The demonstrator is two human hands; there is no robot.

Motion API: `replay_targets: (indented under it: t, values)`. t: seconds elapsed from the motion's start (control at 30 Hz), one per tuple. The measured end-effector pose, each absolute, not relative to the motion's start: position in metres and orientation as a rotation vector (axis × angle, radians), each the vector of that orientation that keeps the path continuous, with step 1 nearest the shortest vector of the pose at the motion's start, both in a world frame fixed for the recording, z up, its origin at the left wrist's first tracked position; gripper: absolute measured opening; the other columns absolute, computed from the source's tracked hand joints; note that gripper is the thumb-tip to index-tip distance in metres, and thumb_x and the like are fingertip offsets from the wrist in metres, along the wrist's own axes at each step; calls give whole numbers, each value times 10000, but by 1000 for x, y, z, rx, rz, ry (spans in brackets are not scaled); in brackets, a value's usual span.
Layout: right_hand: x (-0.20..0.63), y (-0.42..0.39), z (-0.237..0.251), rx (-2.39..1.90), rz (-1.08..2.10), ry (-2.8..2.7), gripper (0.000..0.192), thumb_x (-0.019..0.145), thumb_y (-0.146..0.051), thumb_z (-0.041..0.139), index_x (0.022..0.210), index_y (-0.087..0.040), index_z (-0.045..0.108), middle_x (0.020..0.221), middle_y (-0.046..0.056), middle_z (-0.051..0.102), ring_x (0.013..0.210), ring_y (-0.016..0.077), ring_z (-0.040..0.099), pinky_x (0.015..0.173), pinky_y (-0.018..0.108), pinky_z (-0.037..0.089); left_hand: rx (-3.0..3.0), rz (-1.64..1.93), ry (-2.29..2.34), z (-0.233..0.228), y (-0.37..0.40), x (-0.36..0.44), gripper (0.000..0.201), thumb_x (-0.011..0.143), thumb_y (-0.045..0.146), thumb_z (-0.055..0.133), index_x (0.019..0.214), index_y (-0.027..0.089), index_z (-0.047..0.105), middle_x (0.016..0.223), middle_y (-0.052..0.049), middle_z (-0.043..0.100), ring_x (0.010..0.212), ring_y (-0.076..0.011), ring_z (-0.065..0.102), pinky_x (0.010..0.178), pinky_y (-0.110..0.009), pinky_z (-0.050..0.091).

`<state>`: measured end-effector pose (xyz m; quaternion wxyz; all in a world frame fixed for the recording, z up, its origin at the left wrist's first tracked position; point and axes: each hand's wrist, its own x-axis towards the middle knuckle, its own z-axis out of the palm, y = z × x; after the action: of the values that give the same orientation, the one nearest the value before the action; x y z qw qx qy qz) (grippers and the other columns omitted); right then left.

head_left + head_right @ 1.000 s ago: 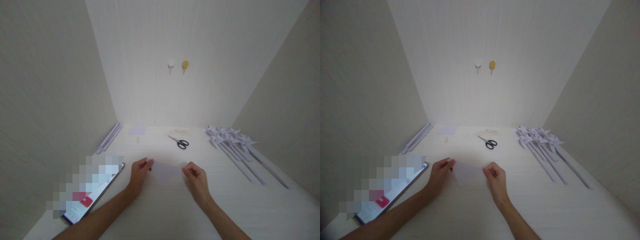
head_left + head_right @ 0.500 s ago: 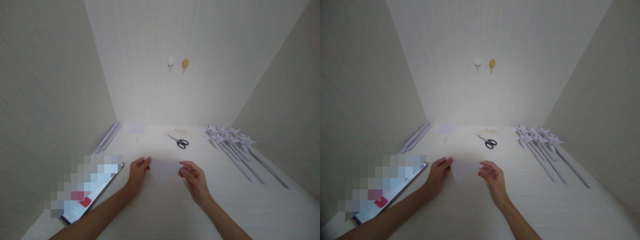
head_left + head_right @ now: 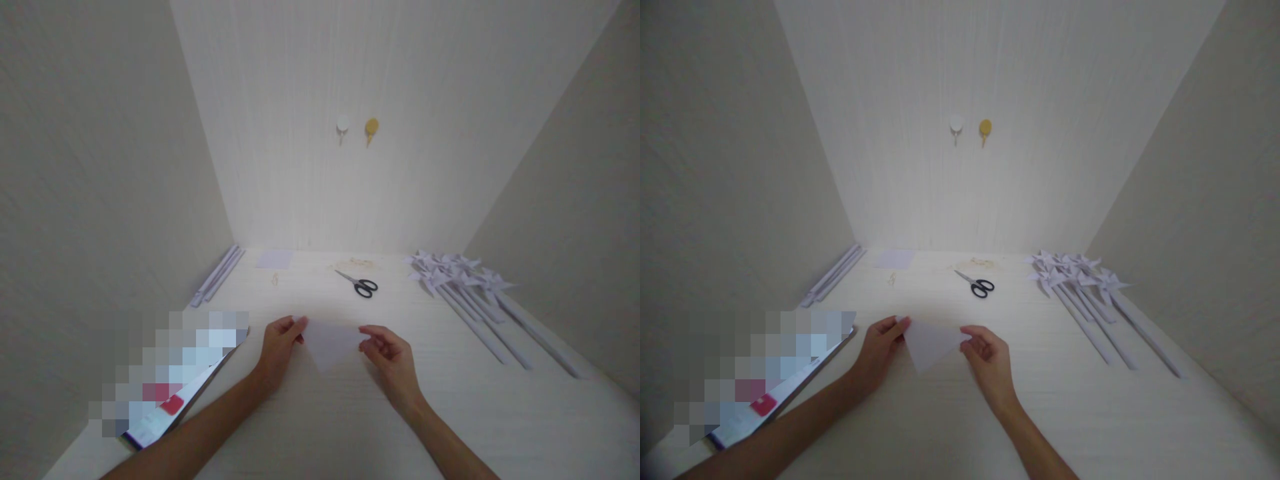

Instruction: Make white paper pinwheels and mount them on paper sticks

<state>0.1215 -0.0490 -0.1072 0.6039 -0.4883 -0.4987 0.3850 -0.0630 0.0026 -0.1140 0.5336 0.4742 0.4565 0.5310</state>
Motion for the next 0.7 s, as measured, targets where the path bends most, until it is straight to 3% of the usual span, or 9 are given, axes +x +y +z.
replay_targets:
  t: [0.17, 0.37, 0.57, 0.7]
  values:
    - [122, -49, -110, -1171, 750, -1335, 202, 599, -101, 547, 723, -203, 670, 759, 33, 633, 668, 146, 554, 551, 237, 418, 1144, 1193, 1029, -112, 1, -61, 262, 642, 382, 593, 602, 123, 592, 557, -7, 544, 539, -108, 483, 537, -223, 360]
    - [122, -49, -111, -1381, 720, -1305, 102, 646, -242, 588, 657, -164, 652, 605, 30, 615, 547, 141, 509, 519, 251, 397, 1235, 1140, 986, -107, -4, -59, 418, 680, 494, 505, 800, 114, 629, 569, -19, 544, 527, -110, 474, 520, -219, 360]
    - [121, -48, -114, -1375, 789, -1274, 261, 683, -378, 560, 554, -153, 541, 480, -20, 474, 460, 99, 407, 421, 212, 305, 1303, 1086, 931, -102, -6, -58, 416, 532, 518, 611, 638, 117, 624, 503, -10, 555, 474, -110, 469, 497, -221, 361]
    - [123, -45, -116, -1349, 890, -1196, 303, 669, -419, 566, 531, -155, 509, 445, -37, 435, 427, 87, 373, 399, 206, 274, 1265, 1011, 966, -105, -8, -57, 361, 579, 464, 602, 472, 123, 558, 481, -16, 561, 462, -111, 480, 477, -216, 345]
